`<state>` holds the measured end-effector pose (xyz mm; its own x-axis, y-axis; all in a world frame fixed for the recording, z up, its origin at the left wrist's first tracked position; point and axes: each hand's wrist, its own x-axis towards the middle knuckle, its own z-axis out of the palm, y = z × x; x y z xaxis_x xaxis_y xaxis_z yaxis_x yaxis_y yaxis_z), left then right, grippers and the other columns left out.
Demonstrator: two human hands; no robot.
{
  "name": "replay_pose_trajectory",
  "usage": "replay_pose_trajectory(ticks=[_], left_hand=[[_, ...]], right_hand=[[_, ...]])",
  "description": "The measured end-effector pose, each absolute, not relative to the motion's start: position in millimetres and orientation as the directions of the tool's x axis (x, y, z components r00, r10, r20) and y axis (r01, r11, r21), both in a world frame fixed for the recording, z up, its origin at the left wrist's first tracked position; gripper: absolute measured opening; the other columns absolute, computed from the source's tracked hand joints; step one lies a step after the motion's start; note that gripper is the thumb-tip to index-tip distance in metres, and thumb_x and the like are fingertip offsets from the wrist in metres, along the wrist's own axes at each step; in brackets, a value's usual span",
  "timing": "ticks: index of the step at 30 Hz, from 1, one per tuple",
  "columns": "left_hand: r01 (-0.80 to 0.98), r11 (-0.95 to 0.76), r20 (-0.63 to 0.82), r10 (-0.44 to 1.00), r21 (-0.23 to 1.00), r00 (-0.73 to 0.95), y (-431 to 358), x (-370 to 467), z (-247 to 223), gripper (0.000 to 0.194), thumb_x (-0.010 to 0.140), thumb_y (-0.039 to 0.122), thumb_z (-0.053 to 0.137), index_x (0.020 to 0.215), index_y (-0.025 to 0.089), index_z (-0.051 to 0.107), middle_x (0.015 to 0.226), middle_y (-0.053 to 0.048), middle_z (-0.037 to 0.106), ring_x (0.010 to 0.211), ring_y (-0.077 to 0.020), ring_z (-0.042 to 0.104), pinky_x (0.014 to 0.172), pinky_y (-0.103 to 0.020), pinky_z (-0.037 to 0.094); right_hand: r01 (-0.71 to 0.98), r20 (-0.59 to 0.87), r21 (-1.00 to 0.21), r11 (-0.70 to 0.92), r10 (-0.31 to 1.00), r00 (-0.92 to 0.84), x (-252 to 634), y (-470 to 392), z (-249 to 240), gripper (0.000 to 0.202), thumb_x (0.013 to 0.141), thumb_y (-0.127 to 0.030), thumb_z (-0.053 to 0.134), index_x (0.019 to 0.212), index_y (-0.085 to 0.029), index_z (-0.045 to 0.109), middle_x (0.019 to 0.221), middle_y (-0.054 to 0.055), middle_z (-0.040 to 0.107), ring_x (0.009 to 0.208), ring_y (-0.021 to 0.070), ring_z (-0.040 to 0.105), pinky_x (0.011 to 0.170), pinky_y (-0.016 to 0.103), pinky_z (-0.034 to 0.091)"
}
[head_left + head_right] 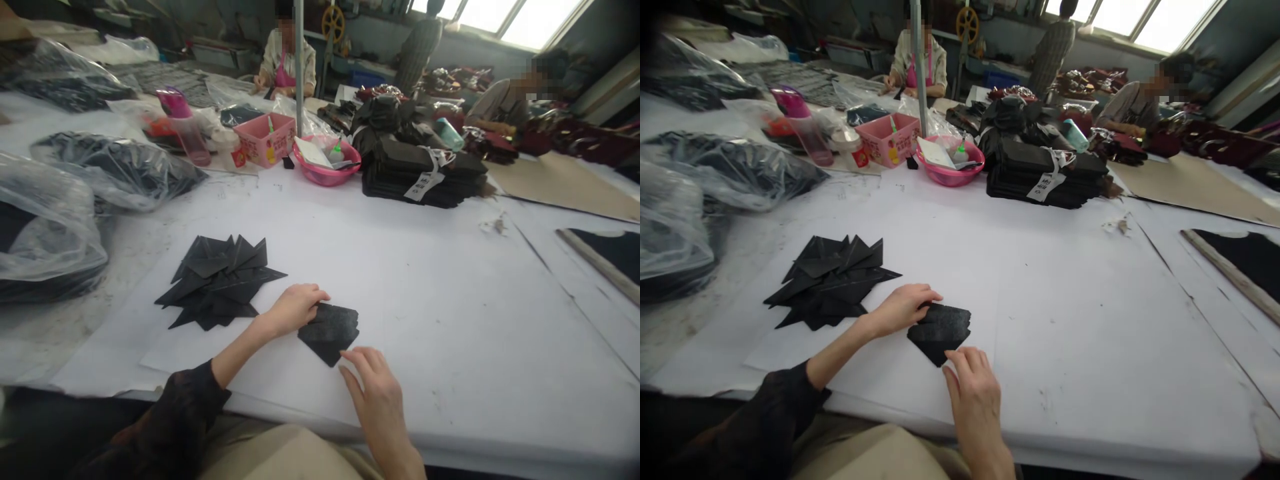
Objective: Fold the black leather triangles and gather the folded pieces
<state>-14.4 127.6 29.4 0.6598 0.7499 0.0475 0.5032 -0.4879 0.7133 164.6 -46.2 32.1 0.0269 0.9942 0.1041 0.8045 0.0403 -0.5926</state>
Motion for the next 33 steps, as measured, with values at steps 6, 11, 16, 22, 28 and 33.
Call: replay_pose_trajectory(ticks=[6,11,16,22,28,33], left_hand=[[0.552,-0.569,0.273,0.805,0.610,0.527,97.5,-23.4,22.4,0.033,0.089,0.005,0.044,0.111,0.018,0.066,0.107,-0.010,0.060,0.102,-0.0221,0.056,0.090,-0.037,0.049],[0.551,-0.627,0.325,0.770,0.551,0.550,53.8,-39.3,10.0,0.017,0.093,0.013,0.053,0.105,0.018,0.064,0.099,-0.007,0.059,0.093,-0.0208,0.057,0.081,-0.035,0.051],[0.603,-0.696,0.355,0.718,0.390,0.599,25.2,-34.4,-0.4,0.023,0.084,0.020,0.071,0.106,0.017,0.063,0.105,-0.009,0.060,0.103,-0.0277,0.056,0.086,-0.042,0.053],[0.603,-0.765,0.413,0.636,0.226,0.652,15.1,-28.2,-4.2,0.060,0.068,0.046,0.086,0.109,0.010,0.062,0.110,-0.017,0.060,0.106,-0.0357,0.056,0.085,-0.049,0.053],[0.631,-0.748,0.436,0.648,0.208,0.624,6.9,-15.7,-9.6,0.029,0.083,0.034,0.072,0.098,0.010,0.064,0.104,-0.015,0.063,0.102,-0.0322,0.058,0.084,-0.045,0.054],[0.646,-0.762,0.493,0.581,0.051,0.647,-1.0,-6.3,-8.7,0.015,0.087,0.009,0.055,0.099,0.008,0.065,0.095,-0.014,0.064,0.096,-0.0303,0.060,0.076,-0.041,0.055]], right_hand=[[0.939,0.136,-0.326,0.113,0.988,-0.072,149.6,-1.6,25.2,0.035,0.079,-0.017,0.075,0.111,-0.020,0.061,0.113,0.008,0.063,0.103,0.0250,0.058,0.085,0.040,0.048],[0.950,0.070,-0.303,0.069,0.996,-0.050,145.4,3.7,24.2,0.032,0.072,-0.025,0.083,0.094,-0.021,0.060,0.096,0.004,0.062,0.093,0.0240,0.056,0.079,0.037,0.043],[0.953,0.032,-0.296,0.071,0.997,-0.064,151.8,4.0,23.9,0.014,0.084,-0.024,0.072,0.092,-0.022,0.061,0.093,0.002,0.062,0.089,0.0221,0.056,0.076,0.035,0.038],[0.947,-0.024,-0.323,-0.003,1.000,-0.005,157.8,5.5,22.1,0.012,0.095,-0.017,0.054,0.089,-0.023,0.062,0.089,0.002,0.064,0.086,0.0201,0.057,0.075,0.034,0.036],[0.905,-0.063,-0.421,-0.055,0.998,0.031,161.2,8.6,23.3,0.009,0.092,-0.017,0.057,0.089,-0.023,0.063,0.091,0.001,0.066,0.087,0.0191,0.059,0.076,0.031,0.038],[0.892,-0.081,-0.441,-0.097,0.994,0.068,161.1,9.8,22.3,0.009,0.093,-0.018,0.056,0.087,-0.022,0.063,0.089,0.001,0.065,0.086,0.0182,0.059,0.076,0.029,0.039]])
